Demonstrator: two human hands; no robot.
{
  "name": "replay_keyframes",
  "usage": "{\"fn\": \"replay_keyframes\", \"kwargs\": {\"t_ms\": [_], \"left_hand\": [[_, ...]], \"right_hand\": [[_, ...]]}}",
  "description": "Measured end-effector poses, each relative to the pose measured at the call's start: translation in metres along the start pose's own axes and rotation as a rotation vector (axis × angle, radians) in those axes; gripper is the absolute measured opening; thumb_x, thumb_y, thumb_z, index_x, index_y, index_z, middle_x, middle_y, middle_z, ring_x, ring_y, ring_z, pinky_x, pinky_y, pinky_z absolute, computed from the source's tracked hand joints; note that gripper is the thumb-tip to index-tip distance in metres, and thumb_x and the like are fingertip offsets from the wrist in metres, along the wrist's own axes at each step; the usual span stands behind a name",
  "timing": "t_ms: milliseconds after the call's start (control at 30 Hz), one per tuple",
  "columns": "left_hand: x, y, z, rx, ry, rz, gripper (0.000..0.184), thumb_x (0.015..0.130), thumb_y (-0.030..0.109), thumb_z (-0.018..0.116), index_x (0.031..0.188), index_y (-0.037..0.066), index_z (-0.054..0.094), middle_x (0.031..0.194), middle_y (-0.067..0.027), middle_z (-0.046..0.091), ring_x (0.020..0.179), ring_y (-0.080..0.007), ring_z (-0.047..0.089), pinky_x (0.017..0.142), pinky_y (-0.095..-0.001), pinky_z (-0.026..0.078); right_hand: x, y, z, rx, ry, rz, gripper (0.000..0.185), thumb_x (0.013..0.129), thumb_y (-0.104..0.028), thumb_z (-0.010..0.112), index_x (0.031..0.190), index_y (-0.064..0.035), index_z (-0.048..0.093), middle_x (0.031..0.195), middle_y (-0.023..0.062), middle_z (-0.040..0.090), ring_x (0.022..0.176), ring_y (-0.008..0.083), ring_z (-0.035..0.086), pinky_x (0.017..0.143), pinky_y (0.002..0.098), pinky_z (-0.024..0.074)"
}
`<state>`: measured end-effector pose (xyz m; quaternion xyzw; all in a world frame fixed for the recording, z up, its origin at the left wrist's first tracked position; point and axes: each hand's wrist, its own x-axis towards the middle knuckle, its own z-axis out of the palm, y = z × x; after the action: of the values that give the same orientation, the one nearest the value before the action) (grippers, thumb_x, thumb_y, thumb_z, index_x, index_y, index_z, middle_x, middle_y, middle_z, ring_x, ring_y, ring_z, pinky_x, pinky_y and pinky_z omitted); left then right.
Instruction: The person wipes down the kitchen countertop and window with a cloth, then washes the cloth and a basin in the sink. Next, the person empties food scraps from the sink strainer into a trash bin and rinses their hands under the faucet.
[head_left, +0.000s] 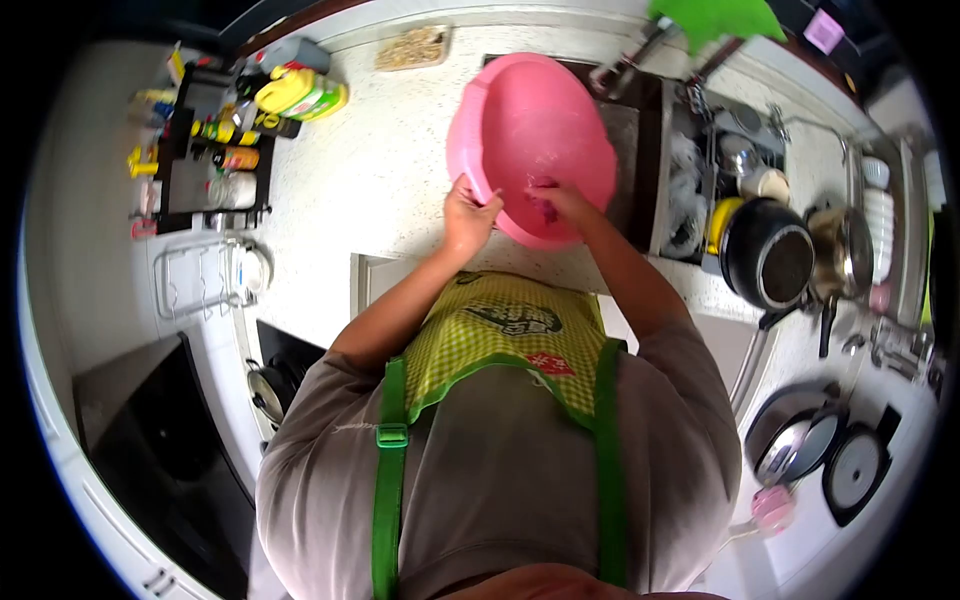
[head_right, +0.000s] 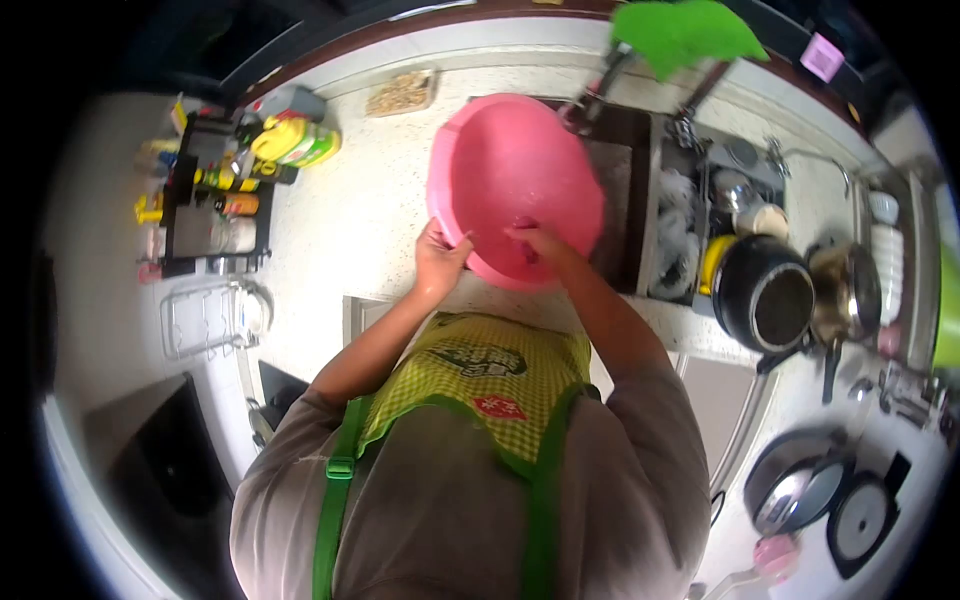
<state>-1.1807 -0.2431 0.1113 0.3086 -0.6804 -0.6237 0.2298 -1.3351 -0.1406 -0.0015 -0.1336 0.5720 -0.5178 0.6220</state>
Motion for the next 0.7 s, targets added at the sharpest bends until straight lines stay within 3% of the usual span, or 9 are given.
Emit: {"fn": "replay_keyframes", "kwargs": {"t_ms": [67,133,267,367,433,467,533,633,700], "left_hand": [[0.000,-0.001,0.001,0.004,0.033,0.052,0.025,0.084,-0.009,0.059,0.107,-0.001,0.054,0.090,-0.0079,0.067,0.074,-0.0104,0.063,0.062,-0.0228,0.053],[-0.002,0.000,0.002,-0.045,0.090,0.105,0.025,0.084,-0.009,0.059,0.107,0.000,0.055,0.088,-0.0071,0.067,0.072,-0.0090,0.062,0.058,-0.0214,0.052],[-0.006,0.008,-0.003,-0.067,0.048,0.034,0.022,0.085,-0.005,0.060,0.107,0.000,0.056,0.085,-0.0039,0.066,0.065,-0.0046,0.058,0.053,-0.0188,0.047],[-0.007,0.014,-0.002,-0.066,0.041,0.016,0.021,0.086,-0.002,0.062,0.105,0.000,0.056,0.082,-0.0022,0.065,0.062,-0.0034,0.056,0.052,-0.0191,0.046],[-0.004,0.015,-0.001,0.029,0.029,-0.069,0.022,0.083,-0.001,0.065,0.104,-0.002,0.058,0.085,-0.0058,0.066,0.075,-0.0085,0.061,0.066,-0.0262,0.050],[-0.001,0.015,0.002,0.021,0.034,-0.068,0.022,0.083,-0.001,0.065,0.104,-0.002,0.058,0.085,-0.0058,0.066,0.075,-0.0085,0.061,0.066,-0.0262,0.050],[0.005,0.019,0.011,0.050,0.042,0.088,0.016,0.085,0.005,0.065,0.096,-0.001,0.056,0.075,-0.0038,0.062,0.062,-0.0093,0.056,0.054,-0.0266,0.046],[0.011,0.035,0.012,0.331,0.038,0.040,0.024,0.081,0.013,0.071,0.085,-0.001,0.052,0.070,-0.0089,0.059,0.060,-0.0151,0.053,0.053,-0.0320,0.043],[0.012,0.033,0.011,0.301,0.048,0.046,0.028,0.079,0.015,0.072,0.081,-0.001,0.050,0.068,-0.0103,0.056,0.058,-0.0168,0.051,0.052,-0.0334,0.041]], "right_hand": [[0.001,0.000,-0.007,0.101,0.155,-0.025,0.027,0.078,-0.022,0.075,0.093,-0.0018,0.066,0.066,0.0033,0.060,0.046,0.0108,0.051,0.039,0.0252,0.0373],[-0.019,-0.022,-0.004,-0.291,0.251,0.036,0.024,0.080,-0.021,0.073,0.093,-0.0025,0.067,0.064,0.0020,0.059,0.044,0.0104,0.049,0.038,0.0250,0.0354],[-0.015,-0.047,-0.028,-0.166,0.271,-0.058,0.028,0.078,-0.026,0.074,0.092,-0.0045,0.064,0.063,0.0044,0.059,0.047,0.0116,0.054,0.039,0.0273,0.0401],[-0.004,-0.040,-0.044,-0.448,0.367,-0.168,0.028,0.080,-0.027,0.072,0.090,-0.0020,0.064,0.061,0.0064,0.060,0.046,0.0134,0.054,0.038,0.0275,0.0394],[0.002,-0.041,-0.048,-0.267,0.509,-0.232,0.020,0.083,-0.020,0.068,0.090,-0.0013,0.066,0.064,0.0070,0.062,0.043,0.0131,0.052,0.035,0.0259,0.0351],[0.003,-0.040,-0.052,-0.276,0.509,-0.232,0.020,0.083,-0.020,0.068,0.090,-0.0013,0.066,0.064,0.0070,0.062,0.043,0.0131,0.052,0.035,0.0259,0.0351],[-0.015,-0.052,-0.042,-0.233,0.540,-0.121,0.016,0.085,-0.017,0.064,0.089,-0.0012,0.063,0.064,0.0082,0.062,0.043,0.0141,0.052,0.034,0.0270,0.0324],[-0.023,-0.055,-0.036,0.042,0.482,-0.046,0.012,0.086,-0.013,0.061,0.087,-0.0009,0.061,0.061,0.0085,0.060,0.042,0.0141,0.050,0.033,0.0278,0.0308],[-0.016,-0.045,-0.041,0.054,0.528,-0.079,0.011,0.086,-0.012,0.061,0.086,-0.0008,0.060,0.061,0.0086,0.059,0.041,0.0142,0.049,0.033,0.0277,0.0312]]}}
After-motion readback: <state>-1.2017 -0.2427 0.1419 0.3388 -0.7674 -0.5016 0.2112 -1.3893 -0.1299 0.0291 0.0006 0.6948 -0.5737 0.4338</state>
